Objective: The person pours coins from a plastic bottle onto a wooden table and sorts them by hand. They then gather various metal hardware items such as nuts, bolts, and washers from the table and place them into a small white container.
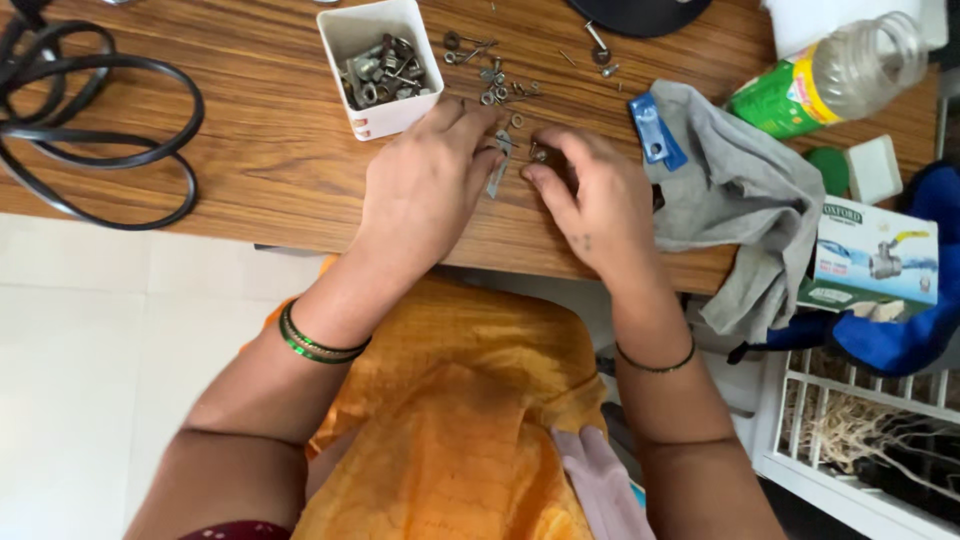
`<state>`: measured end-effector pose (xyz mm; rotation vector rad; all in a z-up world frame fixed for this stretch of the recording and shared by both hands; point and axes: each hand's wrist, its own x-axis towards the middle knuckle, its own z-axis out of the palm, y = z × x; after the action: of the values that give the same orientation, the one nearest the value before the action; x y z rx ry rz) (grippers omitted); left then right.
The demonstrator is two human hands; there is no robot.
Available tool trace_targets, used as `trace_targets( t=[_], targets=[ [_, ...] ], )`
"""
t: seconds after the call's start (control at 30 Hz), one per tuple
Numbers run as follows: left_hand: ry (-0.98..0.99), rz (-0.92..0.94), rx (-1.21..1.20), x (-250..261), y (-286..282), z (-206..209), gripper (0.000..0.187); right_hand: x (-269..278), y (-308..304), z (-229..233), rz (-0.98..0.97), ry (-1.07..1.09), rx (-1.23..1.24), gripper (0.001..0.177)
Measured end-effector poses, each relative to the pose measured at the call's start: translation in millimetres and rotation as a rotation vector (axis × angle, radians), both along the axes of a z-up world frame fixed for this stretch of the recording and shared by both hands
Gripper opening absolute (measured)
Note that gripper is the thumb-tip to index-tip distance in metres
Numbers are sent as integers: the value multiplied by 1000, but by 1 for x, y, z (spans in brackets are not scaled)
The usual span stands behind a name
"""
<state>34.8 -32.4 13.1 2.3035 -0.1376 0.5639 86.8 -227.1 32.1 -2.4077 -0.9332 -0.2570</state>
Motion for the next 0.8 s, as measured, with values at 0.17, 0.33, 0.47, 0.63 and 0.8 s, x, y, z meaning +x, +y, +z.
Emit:
trace_targets(
  t=[0.17, 0.33, 0.47, 0.63, 0.8],
  targets=[
    [47, -28, 32, 6, -3, -2, 29, 0, -2, -5, -54, 88, -56, 15],
    [75, -28, 26, 8, -2, -2, 16, 7, -18, -19, -130, 212, 231, 13],
    [22, -69, -8, 9, 0, -3, 13, 35, -41, -17, -110, 1016, 1015, 7],
    [24, -109, -49, 8, 2, -1, 12, 33, -74, 8, -2, 1041, 1042, 11],
    [-41, -190, -126, 8, 7, -4, 15, 29, -93, -2, -114, 561, 526, 2]
  ],
)
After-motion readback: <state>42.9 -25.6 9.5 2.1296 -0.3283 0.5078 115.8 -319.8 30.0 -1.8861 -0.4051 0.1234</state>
